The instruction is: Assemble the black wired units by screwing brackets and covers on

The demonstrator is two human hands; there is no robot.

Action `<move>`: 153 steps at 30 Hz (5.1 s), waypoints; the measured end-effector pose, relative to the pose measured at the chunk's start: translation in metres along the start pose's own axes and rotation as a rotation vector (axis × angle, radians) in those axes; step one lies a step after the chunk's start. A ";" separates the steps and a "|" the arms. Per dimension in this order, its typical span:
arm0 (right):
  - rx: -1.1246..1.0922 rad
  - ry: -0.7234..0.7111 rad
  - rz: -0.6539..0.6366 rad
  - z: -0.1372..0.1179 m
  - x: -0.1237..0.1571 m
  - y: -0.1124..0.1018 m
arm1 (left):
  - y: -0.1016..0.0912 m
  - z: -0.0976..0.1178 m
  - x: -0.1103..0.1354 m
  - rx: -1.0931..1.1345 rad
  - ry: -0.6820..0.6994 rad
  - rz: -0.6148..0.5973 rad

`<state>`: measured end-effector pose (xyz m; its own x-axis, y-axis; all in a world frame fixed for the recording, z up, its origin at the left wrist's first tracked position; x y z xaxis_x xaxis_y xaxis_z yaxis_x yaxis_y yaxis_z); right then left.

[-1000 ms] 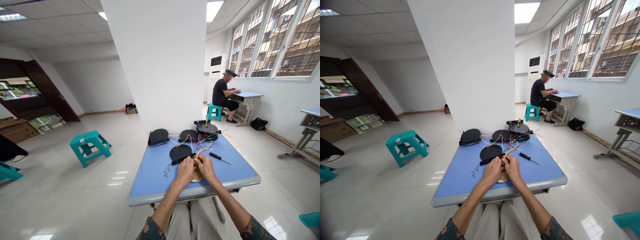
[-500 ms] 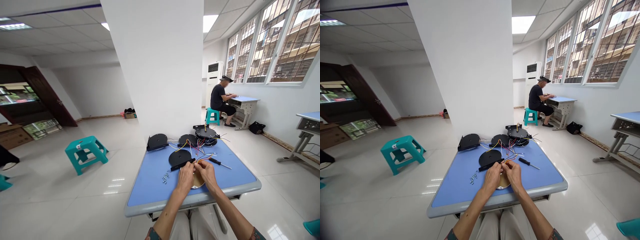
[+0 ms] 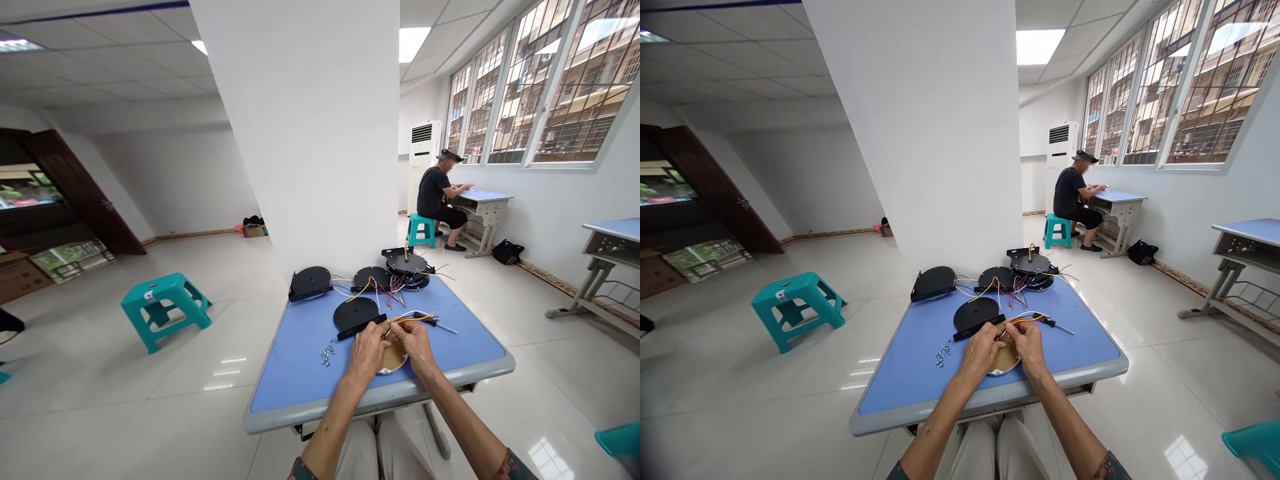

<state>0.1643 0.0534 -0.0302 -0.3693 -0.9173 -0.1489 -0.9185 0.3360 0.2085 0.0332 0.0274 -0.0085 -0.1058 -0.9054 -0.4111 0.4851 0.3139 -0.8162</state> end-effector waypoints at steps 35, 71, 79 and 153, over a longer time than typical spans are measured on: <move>0.078 -0.049 -0.027 0.002 0.002 -0.001 | 0.009 -0.017 -0.013 0.582 -0.207 0.031; -0.072 -0.125 0.120 -0.063 0.002 -0.016 | -0.031 0.035 -0.016 0.619 0.038 0.231; 0.041 -0.241 0.062 -0.072 0.013 -0.003 | -0.073 0.036 0.002 0.206 0.148 0.677; -0.178 0.096 -0.409 -0.078 0.045 0.043 | -0.122 0.009 -0.030 0.874 -0.044 0.180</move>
<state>0.1192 0.0094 0.0475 0.0410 -0.9855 -0.1645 -0.9444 -0.0920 0.3156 -0.0149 0.0133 0.1069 0.0607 -0.8789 -0.4731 0.9814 0.1391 -0.1326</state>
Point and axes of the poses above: each hand's wrist, its own x-axis away from the middle knuckle, its own y-axis out of the palm, z = x × y, the point moved 5 cm from there along -x, towards the middle knuckle, and after that the axes turned 14 degrees about z, right-handed, at the moved point
